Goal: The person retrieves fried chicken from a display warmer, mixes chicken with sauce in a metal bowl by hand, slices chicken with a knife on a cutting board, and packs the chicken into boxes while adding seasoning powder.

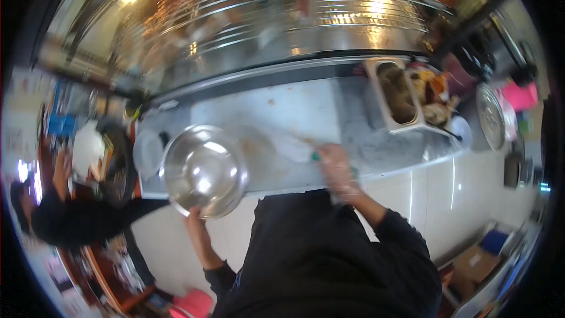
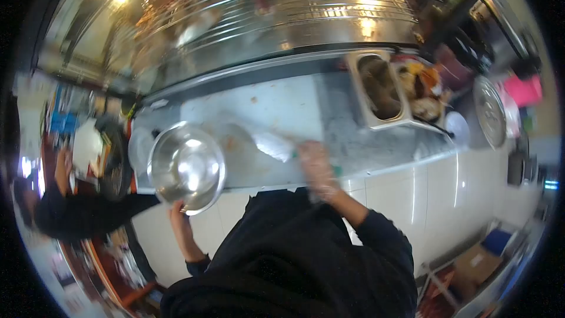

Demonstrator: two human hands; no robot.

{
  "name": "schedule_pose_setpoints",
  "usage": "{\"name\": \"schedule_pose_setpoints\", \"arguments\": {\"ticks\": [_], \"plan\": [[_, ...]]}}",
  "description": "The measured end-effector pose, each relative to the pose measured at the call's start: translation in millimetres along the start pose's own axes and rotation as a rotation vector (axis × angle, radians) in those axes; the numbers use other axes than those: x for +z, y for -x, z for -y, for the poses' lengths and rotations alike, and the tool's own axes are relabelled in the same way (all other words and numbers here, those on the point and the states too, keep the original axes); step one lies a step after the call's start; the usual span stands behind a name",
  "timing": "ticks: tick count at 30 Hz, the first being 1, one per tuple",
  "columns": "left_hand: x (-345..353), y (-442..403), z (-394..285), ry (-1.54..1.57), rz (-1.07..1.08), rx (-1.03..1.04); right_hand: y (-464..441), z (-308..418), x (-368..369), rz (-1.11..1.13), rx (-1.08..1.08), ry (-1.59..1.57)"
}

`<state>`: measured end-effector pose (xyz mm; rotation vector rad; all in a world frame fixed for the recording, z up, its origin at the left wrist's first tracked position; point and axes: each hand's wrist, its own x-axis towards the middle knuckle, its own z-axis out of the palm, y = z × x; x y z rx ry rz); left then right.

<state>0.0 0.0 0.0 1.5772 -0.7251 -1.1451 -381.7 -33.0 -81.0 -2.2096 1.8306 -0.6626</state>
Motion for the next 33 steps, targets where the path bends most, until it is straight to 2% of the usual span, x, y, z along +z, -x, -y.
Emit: {"name": "schedule_pose_setpoints", "arguments": {"ticks": [1, 2, 3, 6, 7, 8, 9, 10, 13, 14, 16, 17, 19, 21, 24, 27, 29, 33], "plan": [[-9.1, 17.4, -3.9, -0.082, -0.132, -0.056, 8.8, -5.6, -23.8, 0.111, 0.145, -0.082], [41.5, 45.3, -39.5, -0.082, -0.279, -0.104, 14.6, -11.9, -45.6, 0.099, 0.18, -0.1], [72.0, -3.8, 53.7, 0.04, -0.119, -0.263, -13.4, -54.9, -68.4, 0.074, 0.172, 0.13], [36.9, -17.1, 28.0, 0.026, 0.059, -0.202, -2.8, -22.3, -37.3, -0.056, 0.214, -0.004], [52.3, -19.2, 10.3, 0.003, 0.095, -0.138, -9.7, -10.4, -41.1, -0.076, 0.253, -0.022], [58.8, -29.8, 30.4, 0.047, 0.149, -0.141, -17.5, 8.0, -49.2, -0.134, 0.215, 0.053], [56.2, -42.0, 44.9, 0.073, 0.208, -0.137, -24.6, 33.1, -54.8, -0.2, 0.189, 0.113], [57.8, -42.4, 26.9, 0.038, 0.264, -0.189, -31.0, 60.1, -60.9, -0.271, 0.173, 0.179], [20.6, -45.1, -1.4, 0.075, 0.425, -0.26, -68.9, 186.7, -64.6, -0.28, 0.138, -0.028], [4.7, -51.6, -0.8, 0.11, 0.477, -0.265, -73.5, 216.0, -43.8, -0.238, 0.021, -0.123], [-60.8, -82.7, -2.0, -0.055, 0.607, -0.164, -91.5, 291.3, -4.9, 0.036, -0.105, -0.147], [-100.6, -93.5, -0.4, -0.132, 0.662, -0.129, -108.0, 332.1, 9.5, 0.178, -0.237, -0.189], [-168.7, -120.4, 1.1, -0.104, 0.37, -0.067, -114.6, 366.7, 89.5, 0.291, -0.376, -0.16], [-213.3, -156.0, 2.7, -0.122, 0.04, 0.095, -125.0, 396.8, 143.5, 0.411, -0.395, -0.064], [-228.3, -210.2, -15.2, -0.107, 0.054, 0.031, -145.1, 430.4, 173.7, 0.512, -0.299, 0.057], [-217.2, -238.9, -11.9, -0.097, 0.14, 0.082, -143.9, 434.4, 207.9, 0.445, -0.235, 0.194], [-210.1, -248.9, -4.5, -0.11, 0.169, 0.154, -146.0, 432.9, 208.2, 0.422, -0.272, 0.201], [-206.3, -248.1, -8.5, -0.123, 0.199, 0.111, -147.8, 436.2, 211.0, 0.388, -0.288, 0.246]]}}
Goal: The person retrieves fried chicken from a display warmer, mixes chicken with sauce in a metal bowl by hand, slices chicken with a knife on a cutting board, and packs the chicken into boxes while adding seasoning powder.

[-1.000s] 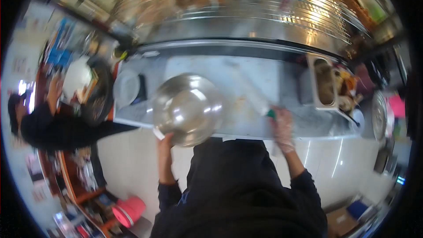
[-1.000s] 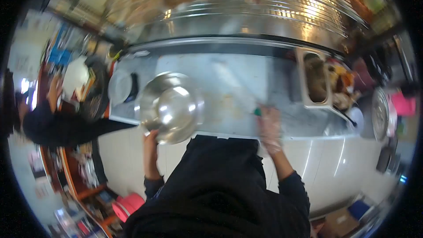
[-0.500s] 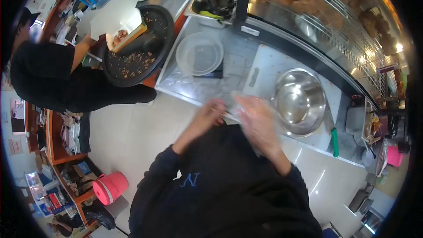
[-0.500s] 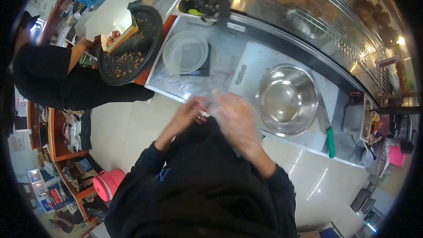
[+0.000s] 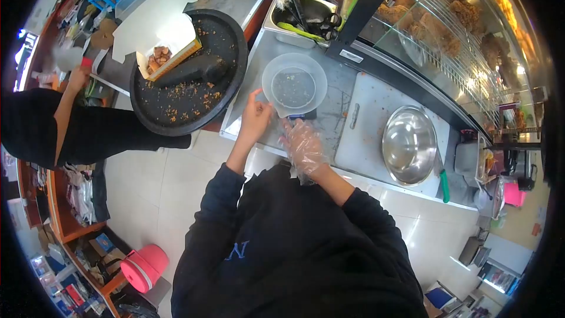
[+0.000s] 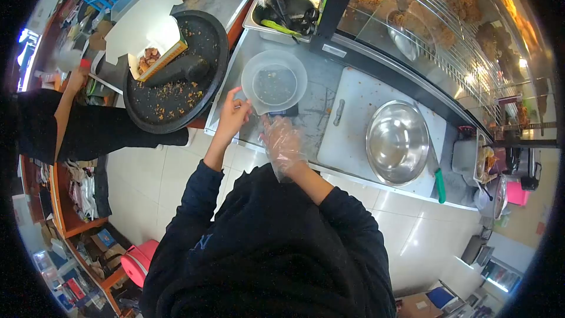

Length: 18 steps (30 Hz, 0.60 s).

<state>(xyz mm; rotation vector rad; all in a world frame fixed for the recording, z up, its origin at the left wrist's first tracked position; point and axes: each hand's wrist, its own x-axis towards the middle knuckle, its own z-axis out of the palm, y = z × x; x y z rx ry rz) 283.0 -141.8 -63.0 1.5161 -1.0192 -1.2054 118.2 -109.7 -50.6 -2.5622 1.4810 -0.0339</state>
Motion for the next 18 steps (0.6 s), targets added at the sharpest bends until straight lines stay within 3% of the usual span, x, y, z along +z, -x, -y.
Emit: {"name": "schedule_pose_setpoints", "arguments": {"ticks": [3, 6, 15, 18], "plan": [[-0.8, 2.6, -2.2, 0.008, 0.023, -0.011, 1.1, 0.1, 22.6, -0.209, -0.04, 0.099], [-8.9, 6.5, -6.2, -0.007, 0.01, 0.006, -2.2, 8.2, 13.5, 0.01, 0.033, 0.113], [-13.5, 17.3, -69.5, -0.046, -0.144, 0.299, -2.1, 3.6, 5.3, -0.058, -0.013, 0.066], [5.7, 20.5, -110.3, -0.036, -0.144, 0.349, -0.2, -5.9, 21.1, -0.026, -0.006, -0.155]]}}
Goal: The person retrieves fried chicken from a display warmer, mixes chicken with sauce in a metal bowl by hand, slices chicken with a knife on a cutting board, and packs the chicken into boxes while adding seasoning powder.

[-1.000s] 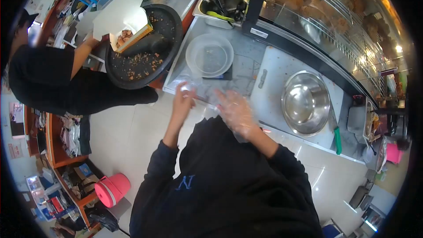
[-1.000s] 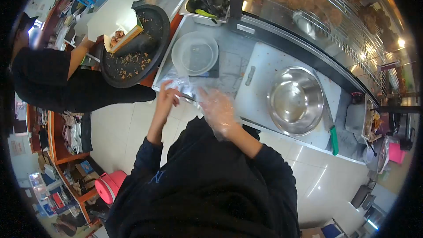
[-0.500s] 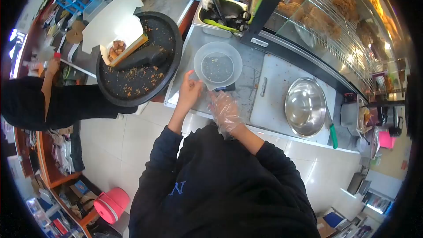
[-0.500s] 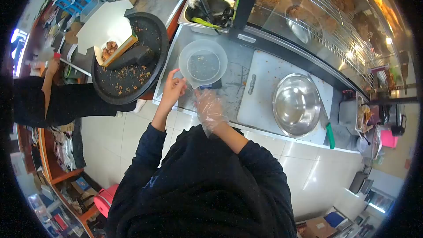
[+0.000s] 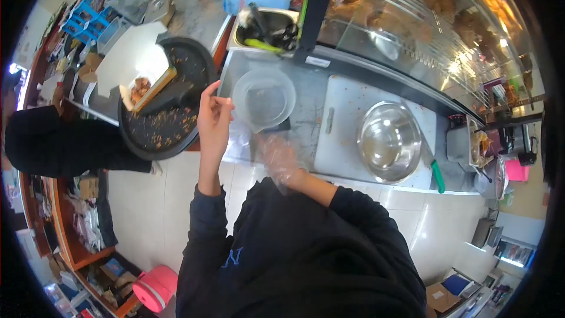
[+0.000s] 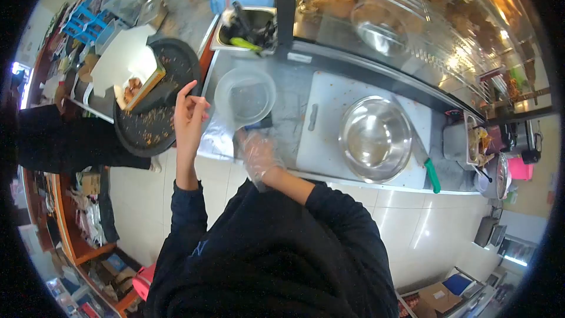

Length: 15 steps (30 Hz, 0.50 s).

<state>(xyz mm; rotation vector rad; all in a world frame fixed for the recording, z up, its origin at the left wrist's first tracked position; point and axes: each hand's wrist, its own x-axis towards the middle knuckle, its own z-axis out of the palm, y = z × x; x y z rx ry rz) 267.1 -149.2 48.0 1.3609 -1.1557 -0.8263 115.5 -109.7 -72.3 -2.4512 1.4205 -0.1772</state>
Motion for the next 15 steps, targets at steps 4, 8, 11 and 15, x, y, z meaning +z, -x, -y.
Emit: {"name": "schedule_pose_setpoints", "arguments": {"ticks": [4, 8, 11, 15], "plan": [[52.4, -23.6, -56.9, 0.09, 0.079, 0.196, 18.1, -39.5, -140.3, 0.44, -0.122, -0.113], [133.6, -46.3, -119.7, -0.019, 0.134, 0.495, 24.4, -125.9, -248.7, -0.693, 0.084, -0.404], [187.7, -78.0, -127.8, -0.134, -0.113, 0.645, 15.7, -181.4, -374.6, -1.312, 0.225, 0.232], [221.5, -83.5, -129.8, -0.226, -0.277, 0.623, 49.8, -278.0, -417.9, -1.574, 0.457, 0.505]]}}
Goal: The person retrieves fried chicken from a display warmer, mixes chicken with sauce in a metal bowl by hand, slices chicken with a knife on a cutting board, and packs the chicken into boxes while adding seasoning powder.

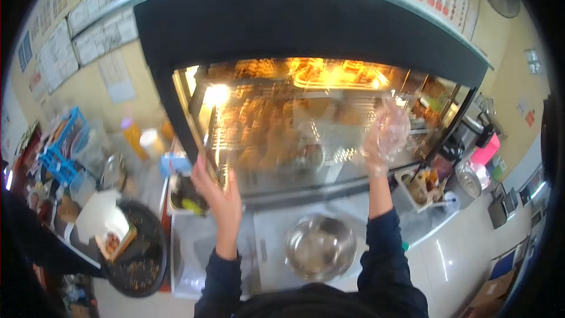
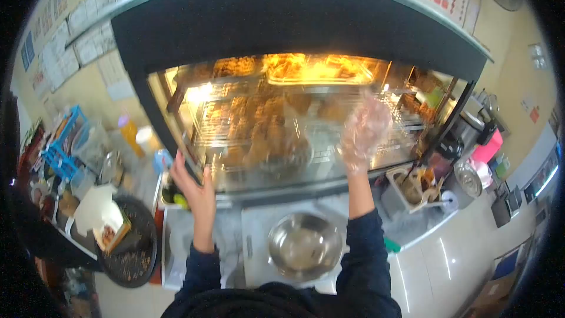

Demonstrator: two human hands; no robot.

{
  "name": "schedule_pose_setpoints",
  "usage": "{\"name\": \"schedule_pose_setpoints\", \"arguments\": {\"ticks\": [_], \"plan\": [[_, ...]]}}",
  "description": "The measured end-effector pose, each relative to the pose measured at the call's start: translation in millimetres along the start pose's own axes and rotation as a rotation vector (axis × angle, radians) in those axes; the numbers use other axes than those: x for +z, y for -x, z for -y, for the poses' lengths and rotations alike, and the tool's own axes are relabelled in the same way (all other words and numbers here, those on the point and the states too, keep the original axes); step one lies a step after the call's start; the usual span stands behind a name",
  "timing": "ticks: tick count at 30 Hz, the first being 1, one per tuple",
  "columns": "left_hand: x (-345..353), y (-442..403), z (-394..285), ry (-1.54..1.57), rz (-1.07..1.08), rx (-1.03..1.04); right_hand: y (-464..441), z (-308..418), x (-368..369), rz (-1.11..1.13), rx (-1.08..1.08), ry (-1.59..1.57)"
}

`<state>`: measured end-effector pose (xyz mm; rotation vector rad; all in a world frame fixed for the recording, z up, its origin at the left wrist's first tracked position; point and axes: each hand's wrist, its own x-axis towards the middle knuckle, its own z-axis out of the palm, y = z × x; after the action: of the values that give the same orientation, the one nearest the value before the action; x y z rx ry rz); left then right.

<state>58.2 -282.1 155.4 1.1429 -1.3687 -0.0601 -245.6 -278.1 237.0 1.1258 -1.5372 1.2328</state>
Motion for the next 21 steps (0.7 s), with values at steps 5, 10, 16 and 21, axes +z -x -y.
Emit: {"name": "schedule_pose_setpoints", "arguments": {"ticks": [5, 10, 16, 21], "plan": [[29.8, 0.2, -13.1, -0.014, -0.097, -0.066, 21.7, -90.9, 15.2, -0.019, 0.083, 0.161], [39.8, 3.7, -4.5, 0.126, -0.092, -0.13, 27.7, -114.8, 23.5, 0.067, 0.271, 0.082], [50.2, 22.2, -34.3, 0.181, 0.158, -0.119, 72.3, -214.1, 68.1, -0.14, 0.282, -0.5], [71.5, 32.8, -64.2, 0.321, 0.37, -0.046, 0.0, -206.8, 14.6, -0.097, -0.067, 0.373]]}}
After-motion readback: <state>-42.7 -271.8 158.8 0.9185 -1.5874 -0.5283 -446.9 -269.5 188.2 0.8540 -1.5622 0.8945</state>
